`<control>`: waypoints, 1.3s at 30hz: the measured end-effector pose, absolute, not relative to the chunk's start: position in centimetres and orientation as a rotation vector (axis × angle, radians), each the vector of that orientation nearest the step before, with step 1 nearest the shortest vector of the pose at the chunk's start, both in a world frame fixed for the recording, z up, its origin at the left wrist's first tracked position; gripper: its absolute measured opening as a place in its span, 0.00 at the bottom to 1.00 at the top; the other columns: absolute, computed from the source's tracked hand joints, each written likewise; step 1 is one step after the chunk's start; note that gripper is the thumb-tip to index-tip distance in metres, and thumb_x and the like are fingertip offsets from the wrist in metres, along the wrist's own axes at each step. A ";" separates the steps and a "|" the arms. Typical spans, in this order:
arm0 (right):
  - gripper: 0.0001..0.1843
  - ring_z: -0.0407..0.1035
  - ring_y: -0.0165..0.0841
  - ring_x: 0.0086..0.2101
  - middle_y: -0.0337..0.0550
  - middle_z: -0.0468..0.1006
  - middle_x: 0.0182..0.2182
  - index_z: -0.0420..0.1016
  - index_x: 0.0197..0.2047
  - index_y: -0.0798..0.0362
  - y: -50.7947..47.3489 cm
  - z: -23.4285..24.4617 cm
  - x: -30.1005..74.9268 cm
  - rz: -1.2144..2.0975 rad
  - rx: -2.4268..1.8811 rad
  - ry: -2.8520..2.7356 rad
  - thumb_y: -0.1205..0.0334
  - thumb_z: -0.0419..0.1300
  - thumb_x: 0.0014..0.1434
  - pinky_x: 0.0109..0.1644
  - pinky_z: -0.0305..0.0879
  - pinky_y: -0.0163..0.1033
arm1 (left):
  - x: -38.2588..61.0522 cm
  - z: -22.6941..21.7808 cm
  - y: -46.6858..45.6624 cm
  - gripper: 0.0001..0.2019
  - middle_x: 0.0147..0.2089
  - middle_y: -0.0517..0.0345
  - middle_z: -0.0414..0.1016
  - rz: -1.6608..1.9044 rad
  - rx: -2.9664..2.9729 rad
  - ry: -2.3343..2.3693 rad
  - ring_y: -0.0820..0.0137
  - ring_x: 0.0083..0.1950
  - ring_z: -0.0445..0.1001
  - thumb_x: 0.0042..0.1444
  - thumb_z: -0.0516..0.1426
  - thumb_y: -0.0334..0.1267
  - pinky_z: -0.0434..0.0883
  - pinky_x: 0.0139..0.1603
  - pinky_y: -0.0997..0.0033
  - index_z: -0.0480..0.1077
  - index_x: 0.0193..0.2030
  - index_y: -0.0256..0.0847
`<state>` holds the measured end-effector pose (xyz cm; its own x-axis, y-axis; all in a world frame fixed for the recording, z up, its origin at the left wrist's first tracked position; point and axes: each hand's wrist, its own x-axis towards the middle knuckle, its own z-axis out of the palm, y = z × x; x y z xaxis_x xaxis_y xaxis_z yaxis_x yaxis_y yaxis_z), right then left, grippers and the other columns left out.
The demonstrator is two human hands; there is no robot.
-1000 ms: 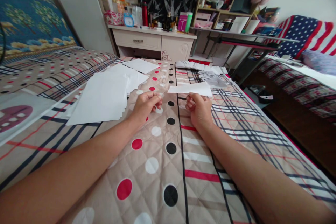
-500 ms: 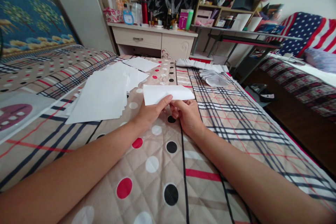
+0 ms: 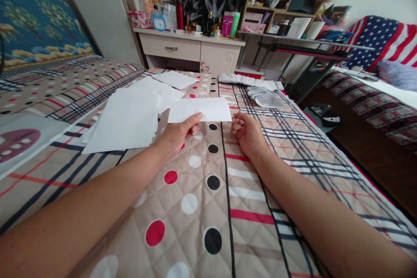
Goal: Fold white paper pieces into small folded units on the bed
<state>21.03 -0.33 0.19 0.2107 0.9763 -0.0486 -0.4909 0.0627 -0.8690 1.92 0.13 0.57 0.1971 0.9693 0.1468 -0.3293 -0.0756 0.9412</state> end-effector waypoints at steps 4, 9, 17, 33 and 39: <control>0.27 0.75 0.39 0.31 0.47 0.81 0.33 0.74 0.37 0.53 -0.9 0.5 20.6 1.458 -0.905 -0.802 0.38 0.64 0.47 0.31 0.71 0.41 | 1.7 0.7 -1.2 0.13 0.18 0.64 0.62 0.769 1.275 0.650 0.79 0.19 0.56 0.48 0.64 0.44 0.54 0.20 0.75 0.68 0.26 0.39; 0.24 0.75 0.35 0.31 0.43 0.83 0.37 0.76 0.41 0.52 -0.7 0.4 21.5 1.401 -0.901 -0.852 0.61 0.73 0.37 0.35 0.71 0.39 | 1.5 0.5 -1.1 0.13 0.18 0.63 0.64 0.679 1.276 0.667 0.78 0.18 0.57 0.47 0.65 0.44 0.55 0.20 0.75 0.69 0.27 0.38; 0.25 0.66 0.25 0.21 0.31 0.76 0.23 0.75 0.45 0.51 -0.6 -0.4 21.6 1.269 -0.908 -1.060 0.65 0.70 0.41 0.27 0.63 0.31 | 1.3 -1.1 2.0 0.14 0.27 0.60 0.72 1.296 0.997 0.970 0.73 0.27 0.71 0.42 0.66 0.44 0.69 0.27 0.73 0.68 0.28 0.38; 0.22 0.67 0.43 0.53 0.48 0.69 0.56 0.80 0.47 0.43 -0.8 -0.9 21.3 0.539 -1.041 -1.805 0.71 0.61 0.51 0.45 0.72 0.45 | 1.3 -1.2 2.1 0.16 0.31 0.56 0.78 1.300 0.986 0.994 0.73 0.26 0.73 0.41 0.66 0.37 0.70 0.26 0.76 0.76 0.39 0.36; 0.09 0.64 0.43 0.57 0.48 0.72 0.53 0.82 0.39 0.46 -0.3 -1.3 21.6 0.618 -1.088 -1.632 0.62 0.64 0.53 0.56 0.66 0.50 | 1.4 -0.6 1.8 0.11 0.30 0.52 0.78 1.250 0.961 0.909 0.69 0.30 0.77 0.41 0.62 0.33 0.74 0.32 0.72 0.78 0.34 0.32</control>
<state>21.55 -0.30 -1.26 -0.0563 0.8817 0.4684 0.3501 0.4568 -0.8178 1.36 1.81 -0.58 0.1005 0.9944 -0.0320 -0.3368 0.0643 0.9394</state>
